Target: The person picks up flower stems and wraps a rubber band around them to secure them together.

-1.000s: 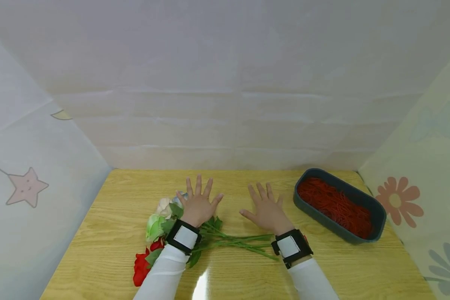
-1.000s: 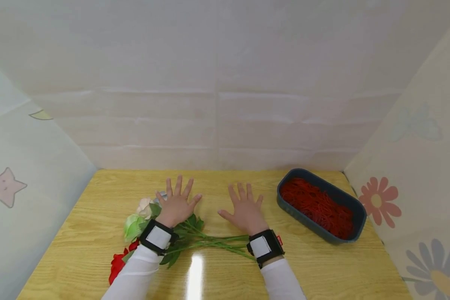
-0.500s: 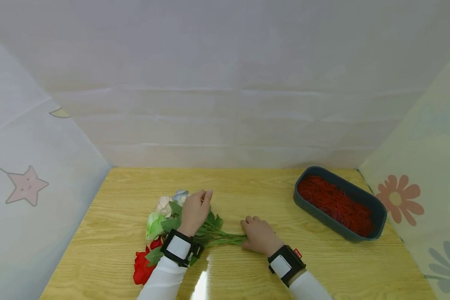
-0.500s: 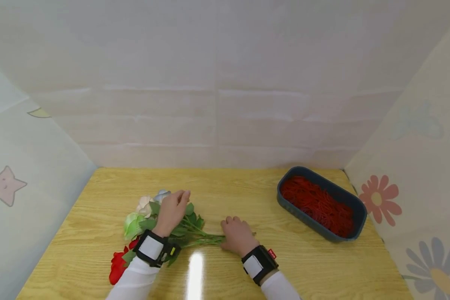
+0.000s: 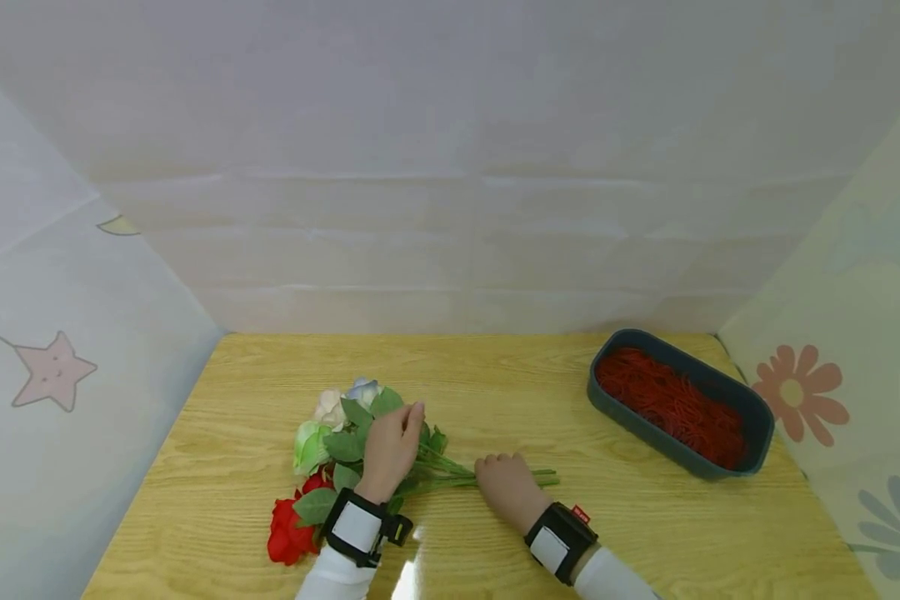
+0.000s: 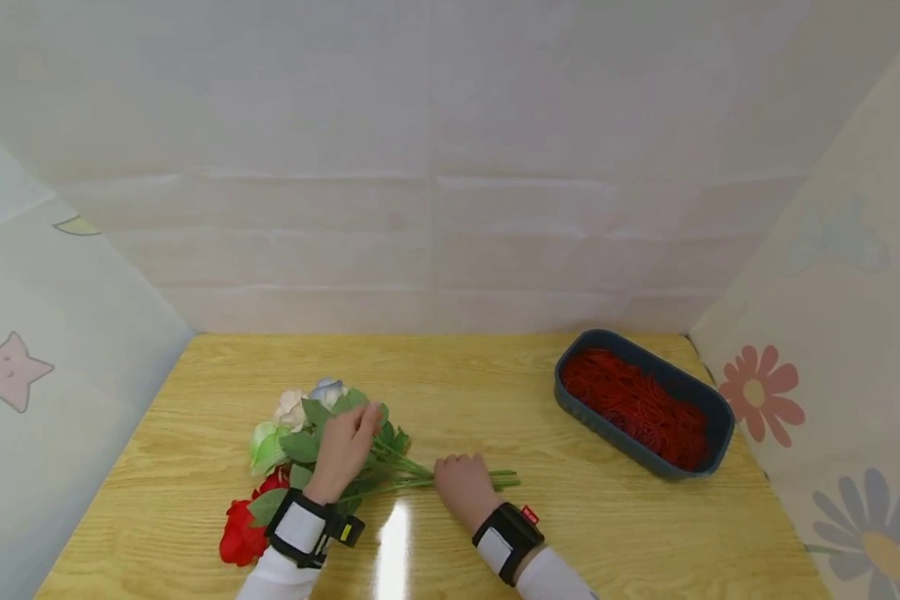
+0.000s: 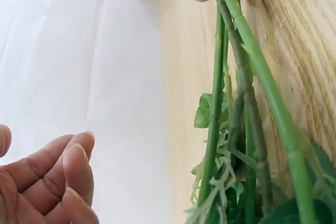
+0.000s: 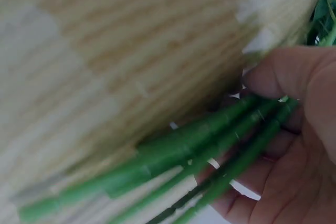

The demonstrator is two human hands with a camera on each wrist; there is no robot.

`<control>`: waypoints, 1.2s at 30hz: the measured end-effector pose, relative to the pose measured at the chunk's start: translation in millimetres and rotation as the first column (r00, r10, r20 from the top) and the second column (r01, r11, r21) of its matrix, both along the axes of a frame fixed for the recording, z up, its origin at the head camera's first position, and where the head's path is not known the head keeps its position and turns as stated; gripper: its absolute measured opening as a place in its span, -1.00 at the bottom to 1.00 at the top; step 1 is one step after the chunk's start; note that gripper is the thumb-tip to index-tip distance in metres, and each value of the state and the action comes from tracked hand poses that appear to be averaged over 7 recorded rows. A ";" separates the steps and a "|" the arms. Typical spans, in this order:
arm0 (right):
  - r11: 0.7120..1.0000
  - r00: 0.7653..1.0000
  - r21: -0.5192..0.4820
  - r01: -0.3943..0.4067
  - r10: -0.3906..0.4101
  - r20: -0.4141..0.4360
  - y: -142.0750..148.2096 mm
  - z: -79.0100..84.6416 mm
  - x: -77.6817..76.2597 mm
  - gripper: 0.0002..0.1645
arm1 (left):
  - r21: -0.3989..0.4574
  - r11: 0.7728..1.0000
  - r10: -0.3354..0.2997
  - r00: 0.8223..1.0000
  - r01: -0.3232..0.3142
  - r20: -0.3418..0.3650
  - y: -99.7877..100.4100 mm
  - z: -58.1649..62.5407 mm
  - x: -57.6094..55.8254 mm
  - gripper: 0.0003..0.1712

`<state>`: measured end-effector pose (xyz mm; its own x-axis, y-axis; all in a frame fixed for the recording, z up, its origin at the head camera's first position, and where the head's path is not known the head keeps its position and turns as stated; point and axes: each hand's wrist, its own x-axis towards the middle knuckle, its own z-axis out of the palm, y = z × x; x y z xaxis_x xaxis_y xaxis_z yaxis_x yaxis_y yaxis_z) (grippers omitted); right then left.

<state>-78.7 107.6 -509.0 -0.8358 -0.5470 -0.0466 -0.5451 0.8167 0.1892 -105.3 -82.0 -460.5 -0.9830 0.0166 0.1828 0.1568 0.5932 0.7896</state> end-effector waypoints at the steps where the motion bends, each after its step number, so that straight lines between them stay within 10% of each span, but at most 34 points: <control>1: 1.000 1.000 -0.005 -0.004 0.004 -0.005 0.3 -0.5 0.8 -0.92 | 0.004 1.000 0.000 1.000 0.000 -0.006 0.0 0.6 1.1 -0.45; 9: 0.985 0.986 -0.169 -0.026 0.053 0.158 9.7 6.8 1.6 -0.93 | 0.050 0.998 0.026 1.000 -0.025 -0.012 -1.4 10.8 6.3 -0.52; 14: 0.974 0.989 -0.217 -0.069 0.094 0.111 19.6 15.3 -3.1 -0.92 | 0.217 0.975 -0.033 0.996 0.050 -0.080 -1.3 21.9 11.0 -0.56; 23: 0.961 0.993 -0.264 -0.079 0.052 -0.108 32.8 45.2 -25.2 -0.80 | 0.477 0.746 -0.384 0.885 0.466 -0.263 -3.2 34.4 19.4 -0.44; 30: 0.925 0.990 -0.380 -0.004 -0.050 -0.131 29.3 79.6 -37.7 -0.76 | 0.587 0.700 -0.520 0.854 0.406 0.030 -1.3 14.1 8.6 -0.29; 36: 0.913 0.968 -0.399 -0.080 -0.024 -0.249 11.7 91.9 -40.3 -0.79 | 0.736 0.569 -0.585 0.810 0.368 0.048 11.0 -1.0 -9.7 0.16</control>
<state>-118.9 119.3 -417.1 -0.7766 -0.4985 0.3853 -0.5482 0.8360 -0.0232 -115.0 -71.0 -461.5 -0.8735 0.4787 0.0887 -0.0162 -0.2107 0.9774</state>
